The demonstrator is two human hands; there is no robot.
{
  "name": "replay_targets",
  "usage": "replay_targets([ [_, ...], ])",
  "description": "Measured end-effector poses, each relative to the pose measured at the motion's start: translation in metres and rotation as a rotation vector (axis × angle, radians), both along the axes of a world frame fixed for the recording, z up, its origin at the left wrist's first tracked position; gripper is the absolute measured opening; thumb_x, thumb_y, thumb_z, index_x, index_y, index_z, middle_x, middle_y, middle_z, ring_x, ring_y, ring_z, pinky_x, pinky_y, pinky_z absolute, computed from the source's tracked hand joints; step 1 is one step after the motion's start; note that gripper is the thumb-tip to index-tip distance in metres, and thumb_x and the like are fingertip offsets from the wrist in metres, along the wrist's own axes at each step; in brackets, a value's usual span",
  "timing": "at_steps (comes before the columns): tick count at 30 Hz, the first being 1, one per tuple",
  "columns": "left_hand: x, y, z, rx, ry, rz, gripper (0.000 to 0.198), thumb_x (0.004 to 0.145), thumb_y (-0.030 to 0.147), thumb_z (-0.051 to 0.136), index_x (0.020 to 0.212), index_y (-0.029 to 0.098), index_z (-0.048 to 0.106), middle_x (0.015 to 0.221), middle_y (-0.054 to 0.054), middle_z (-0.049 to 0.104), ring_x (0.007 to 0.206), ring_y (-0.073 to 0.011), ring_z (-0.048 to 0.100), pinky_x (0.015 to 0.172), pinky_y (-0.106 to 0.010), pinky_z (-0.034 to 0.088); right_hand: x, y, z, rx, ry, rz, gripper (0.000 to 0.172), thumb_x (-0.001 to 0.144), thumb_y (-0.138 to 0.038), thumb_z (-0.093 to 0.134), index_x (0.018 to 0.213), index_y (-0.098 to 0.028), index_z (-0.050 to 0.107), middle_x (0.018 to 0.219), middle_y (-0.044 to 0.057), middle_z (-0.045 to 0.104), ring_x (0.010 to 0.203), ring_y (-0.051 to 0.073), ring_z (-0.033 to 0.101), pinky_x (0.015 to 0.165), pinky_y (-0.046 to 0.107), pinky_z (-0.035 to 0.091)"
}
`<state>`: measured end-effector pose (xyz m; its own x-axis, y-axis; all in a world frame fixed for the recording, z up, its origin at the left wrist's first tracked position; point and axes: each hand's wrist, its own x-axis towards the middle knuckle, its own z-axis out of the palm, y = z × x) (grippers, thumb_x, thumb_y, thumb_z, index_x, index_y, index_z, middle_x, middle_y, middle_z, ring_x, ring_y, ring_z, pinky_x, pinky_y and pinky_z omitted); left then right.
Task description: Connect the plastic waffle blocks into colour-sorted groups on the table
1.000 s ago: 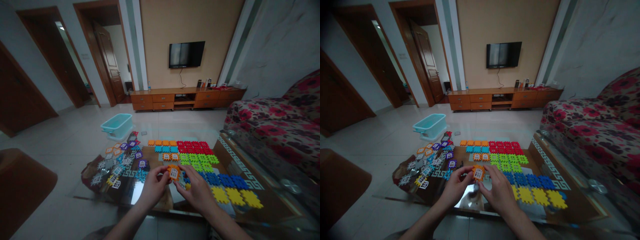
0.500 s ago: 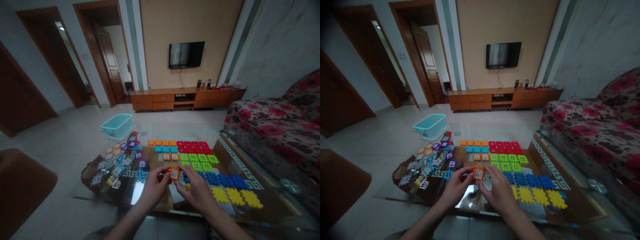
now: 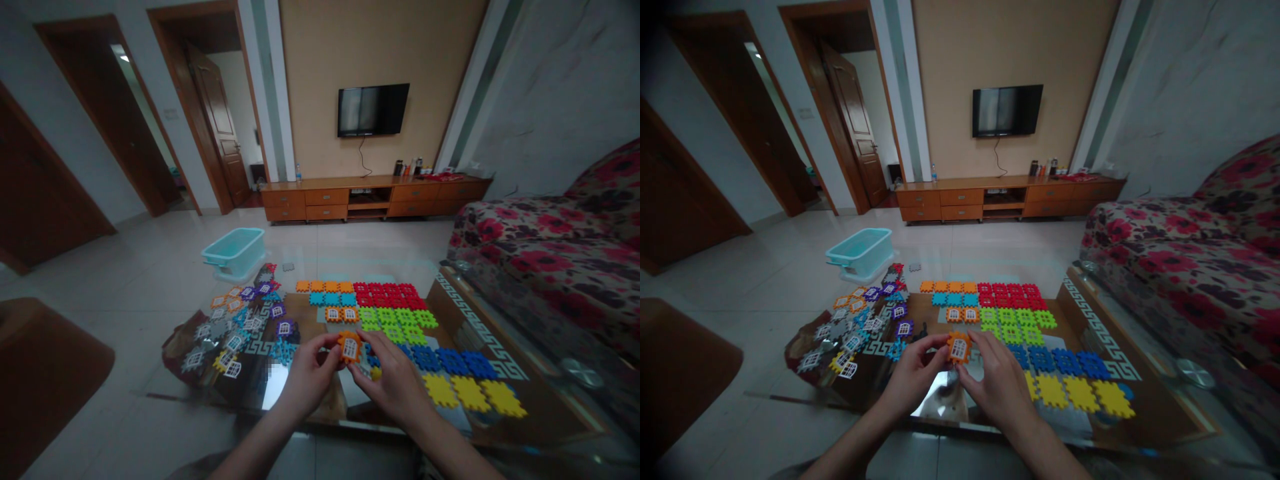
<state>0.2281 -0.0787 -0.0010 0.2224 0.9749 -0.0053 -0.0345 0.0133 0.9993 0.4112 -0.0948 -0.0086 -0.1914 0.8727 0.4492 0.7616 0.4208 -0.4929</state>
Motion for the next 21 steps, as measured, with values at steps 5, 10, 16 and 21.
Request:
replay_targets([
  [5, 0.0004, -0.0003, 0.0014, -0.010, -0.012, 0.002, 0.035, 0.085, 0.040, 0.064, 0.110, 0.015, 0.069, 0.111, -0.013, 0.071, 0.092, -0.0240, 0.070, 0.080, -0.038, 0.059, 0.0003, -0.0002, -0.0001, 0.034, -0.019, -0.003, 0.049, 0.082, -0.030, 0.063, 0.129, -0.022, 0.051, 0.120, 0.012, 0.064, 0.111, 0.028, 0.062, 0.095, 0.045, 0.052],
  [10, -0.0016, 0.0007, 0.0003, 0.018, 0.035, -0.007, 0.035, 0.087, 0.040, 0.062, 0.111, 0.015, 0.069, 0.110, -0.012, 0.071, 0.088, -0.0224, 0.070, 0.080, -0.037, 0.059, 0.0008, 0.0003, 0.0007, 0.023, -0.051, -0.001, 0.046, 0.082, -0.028, 0.063, 0.126, -0.021, 0.052, 0.119, 0.012, 0.064, 0.110, 0.027, 0.062, 0.094, 0.045, 0.052],
  [16, -0.0008, 0.0004, 0.0005, 0.000, 0.013, 0.007, 0.036, 0.085, 0.041, 0.063, 0.110, 0.014, 0.068, 0.111, -0.013, 0.070, 0.091, -0.0234, 0.070, 0.080, -0.038, 0.059, 0.0018, 0.0008, -0.0009, 0.061, -0.061, -0.016, 0.048, 0.082, -0.029, 0.063, 0.128, -0.020, 0.051, 0.120, 0.012, 0.064, 0.110, 0.028, 0.062, 0.093, 0.045, 0.052],
  [21, 0.0008, -0.0002, 0.0025, -0.035, 0.003, 0.001, 0.037, 0.085, 0.041, 0.064, 0.109, 0.014, 0.067, 0.111, -0.013, 0.070, 0.090, -0.0227, 0.070, 0.079, -0.037, 0.059, 0.0019, 0.0000, 0.0000, 0.078, -0.083, -0.027, 0.044, 0.082, -0.031, 0.063, 0.124, -0.021, 0.054, 0.117, 0.012, 0.066, 0.108, 0.028, 0.063, 0.092, 0.045, 0.052],
])
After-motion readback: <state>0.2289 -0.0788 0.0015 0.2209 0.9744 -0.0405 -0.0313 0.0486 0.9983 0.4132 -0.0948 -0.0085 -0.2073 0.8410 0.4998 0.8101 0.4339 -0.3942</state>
